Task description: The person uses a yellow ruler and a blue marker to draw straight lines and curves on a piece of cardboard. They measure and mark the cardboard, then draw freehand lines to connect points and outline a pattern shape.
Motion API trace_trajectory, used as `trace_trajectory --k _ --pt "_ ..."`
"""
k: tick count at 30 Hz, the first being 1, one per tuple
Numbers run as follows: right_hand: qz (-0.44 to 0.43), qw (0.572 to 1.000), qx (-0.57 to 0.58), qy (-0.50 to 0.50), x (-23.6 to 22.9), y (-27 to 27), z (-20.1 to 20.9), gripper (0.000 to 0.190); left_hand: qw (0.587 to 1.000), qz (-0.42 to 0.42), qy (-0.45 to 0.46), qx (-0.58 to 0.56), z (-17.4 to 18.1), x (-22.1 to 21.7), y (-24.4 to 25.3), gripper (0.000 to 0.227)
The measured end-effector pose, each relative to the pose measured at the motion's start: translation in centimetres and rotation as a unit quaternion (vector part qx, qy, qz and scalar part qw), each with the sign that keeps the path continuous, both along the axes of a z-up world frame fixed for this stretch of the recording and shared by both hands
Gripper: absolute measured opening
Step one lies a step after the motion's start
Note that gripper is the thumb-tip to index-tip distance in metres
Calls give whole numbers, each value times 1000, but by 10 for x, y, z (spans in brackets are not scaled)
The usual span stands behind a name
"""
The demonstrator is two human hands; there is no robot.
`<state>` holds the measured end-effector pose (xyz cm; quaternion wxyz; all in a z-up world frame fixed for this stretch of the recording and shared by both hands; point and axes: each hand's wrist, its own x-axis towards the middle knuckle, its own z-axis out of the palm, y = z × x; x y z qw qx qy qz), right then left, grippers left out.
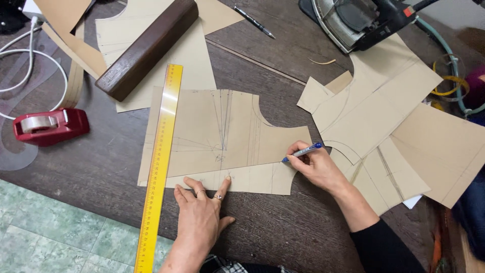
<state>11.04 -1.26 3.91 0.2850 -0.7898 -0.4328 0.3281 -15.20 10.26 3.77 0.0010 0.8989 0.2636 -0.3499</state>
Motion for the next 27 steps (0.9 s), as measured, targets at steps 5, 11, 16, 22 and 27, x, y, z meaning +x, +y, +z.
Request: trace_trajectory --k 5,11,16,22,27 --pt "-44 998 50 3 -9 -12 18 15 996 -8 -58 61 -23 -7 -5 105" --pt "-17 975 172 -141 -30 -53 -18 30 990 -25 -83 109 -32 -13 -6 105" --pt "-3 957 147 -249 -40 -60 -29 59 985 -40 -90 139 -33 -16 -6 106" --pt "-8 960 141 -243 -41 -60 -31 52 984 -52 -84 149 -32 -18 -6 100" --pt "-12 955 147 -256 -41 -60 -33 48 985 -42 -151 75 -23 4 -21 81"
